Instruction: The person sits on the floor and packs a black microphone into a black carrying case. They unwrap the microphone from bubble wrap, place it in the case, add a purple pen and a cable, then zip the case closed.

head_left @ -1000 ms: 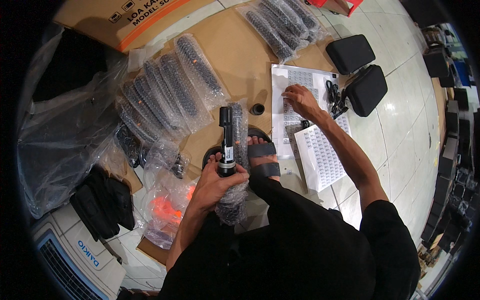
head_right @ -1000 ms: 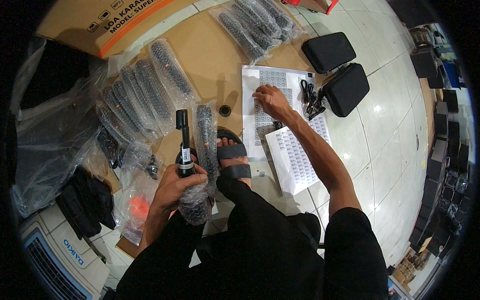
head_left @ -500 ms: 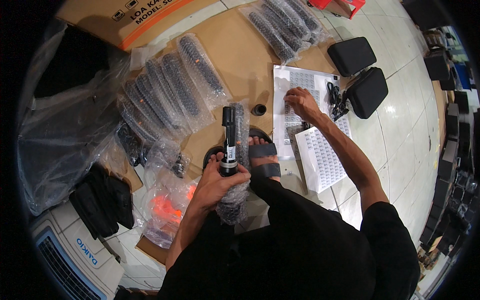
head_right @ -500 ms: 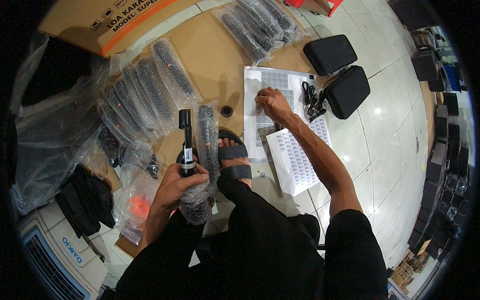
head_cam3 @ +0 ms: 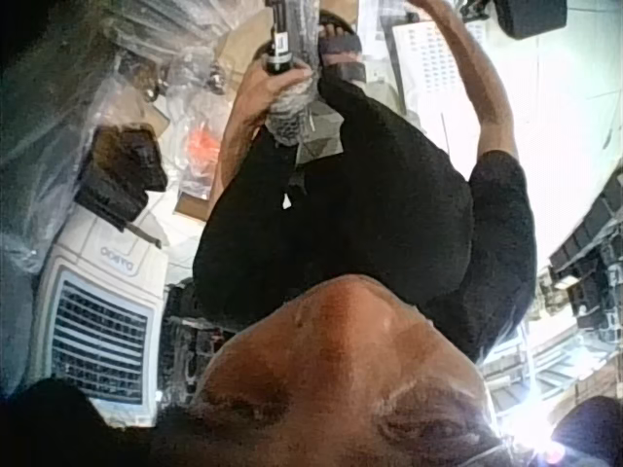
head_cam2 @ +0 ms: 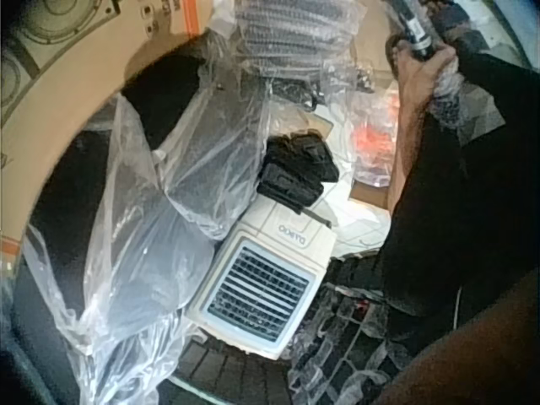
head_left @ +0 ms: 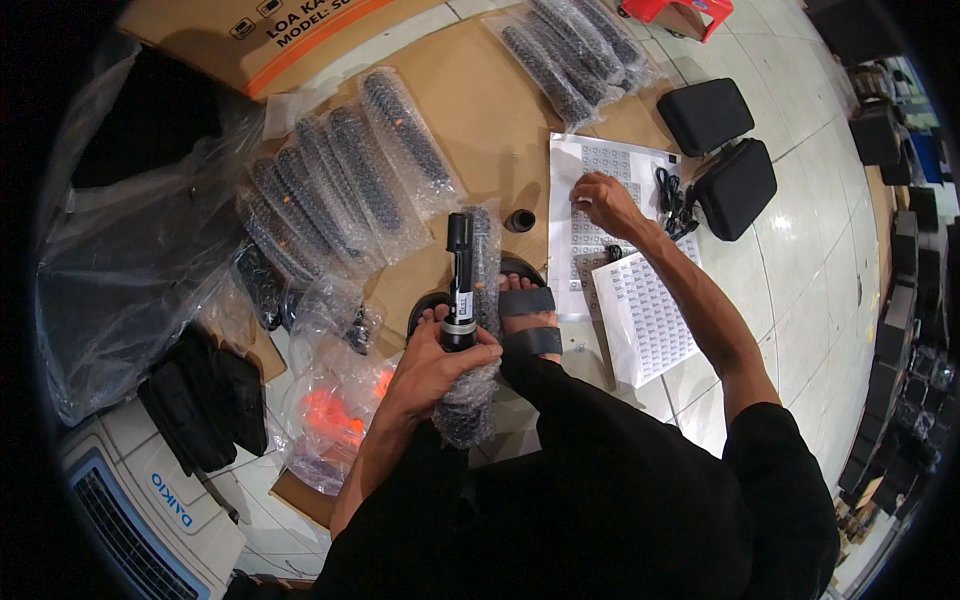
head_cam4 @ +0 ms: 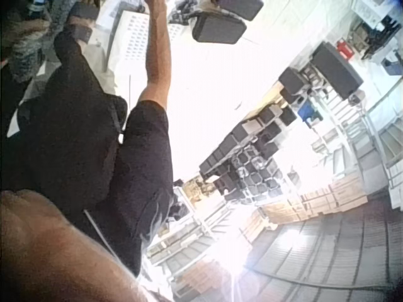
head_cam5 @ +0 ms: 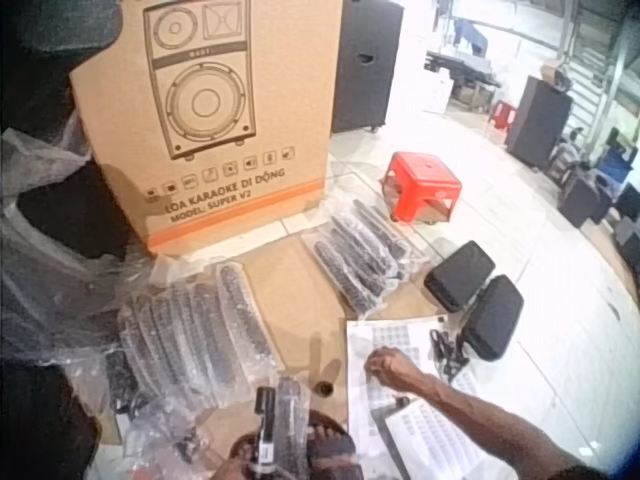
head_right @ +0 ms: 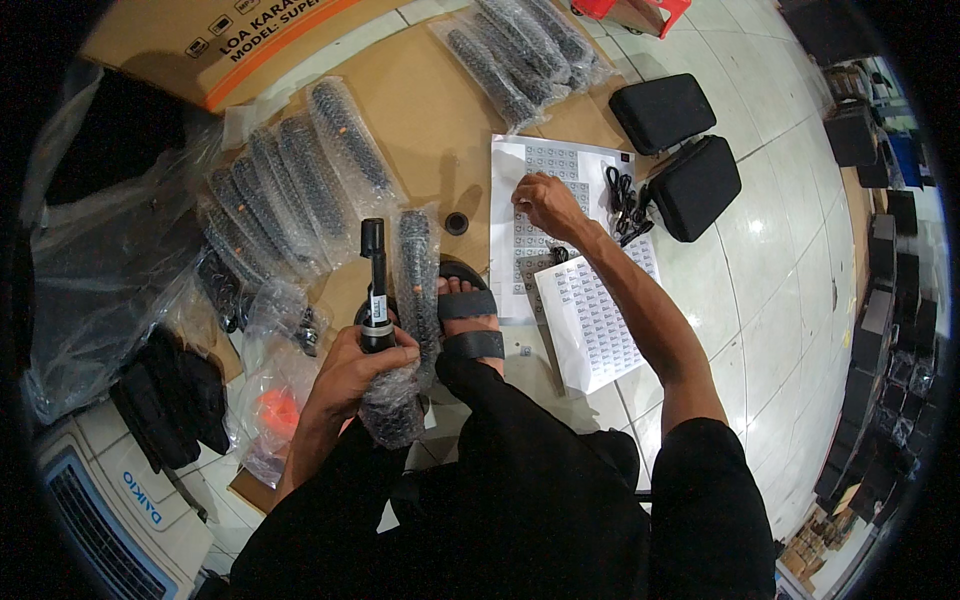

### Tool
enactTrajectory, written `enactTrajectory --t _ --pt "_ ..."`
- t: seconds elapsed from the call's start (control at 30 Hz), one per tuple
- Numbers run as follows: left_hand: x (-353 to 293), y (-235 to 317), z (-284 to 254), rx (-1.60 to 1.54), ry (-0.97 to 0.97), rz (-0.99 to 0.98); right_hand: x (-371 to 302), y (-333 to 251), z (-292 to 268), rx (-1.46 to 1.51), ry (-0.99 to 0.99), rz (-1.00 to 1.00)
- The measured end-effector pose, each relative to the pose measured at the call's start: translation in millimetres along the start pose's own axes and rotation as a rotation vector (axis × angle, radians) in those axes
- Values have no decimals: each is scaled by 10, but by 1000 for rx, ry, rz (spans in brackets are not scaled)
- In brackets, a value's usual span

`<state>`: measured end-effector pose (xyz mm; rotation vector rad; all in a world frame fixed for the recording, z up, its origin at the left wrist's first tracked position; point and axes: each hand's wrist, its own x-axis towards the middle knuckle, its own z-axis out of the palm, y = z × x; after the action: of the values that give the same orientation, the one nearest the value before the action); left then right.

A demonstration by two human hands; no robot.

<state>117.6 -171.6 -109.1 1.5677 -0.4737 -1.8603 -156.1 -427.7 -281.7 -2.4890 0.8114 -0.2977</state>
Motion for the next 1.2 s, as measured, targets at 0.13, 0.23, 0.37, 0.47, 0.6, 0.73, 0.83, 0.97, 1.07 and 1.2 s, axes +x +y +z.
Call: enactTrajectory --t 0.13,0.23,0.37,0.47,0.6,0.73,0.83,0.97,1.07,1.2 --pt "-4 23 -6 -3 -8 -7 79 -11 -84 -36 -94 -24" --pt "-7 7 1 -24 8 4 142 -16 -114 -53 -176 13" --pt "9 -14 -13 -5 -7 18 191 26 -87 -102 -240 15" --pt "11 -15 -8 9 -2 15 179 78 -46 -156 -217 -77" --pt "-1 1 -9 26 8 19 130 57 1 -338 -217 -141" --pt "1 -10 -15 5 -4 26 89 4 4 -390 -224 -138" --pt "-1 -2 -11 -12 0 26 71 -3 -16 -329 -213 -122" --pt "10 -12 -7 4 4 25 44 30 -20 -228 -199 -89" --pt "18 -33 -20 22 6 32 26 52 -41 -170 -178 -75" --pt "4 -18 -15 9 17 15 25 -13 -62 -86 -168 8"
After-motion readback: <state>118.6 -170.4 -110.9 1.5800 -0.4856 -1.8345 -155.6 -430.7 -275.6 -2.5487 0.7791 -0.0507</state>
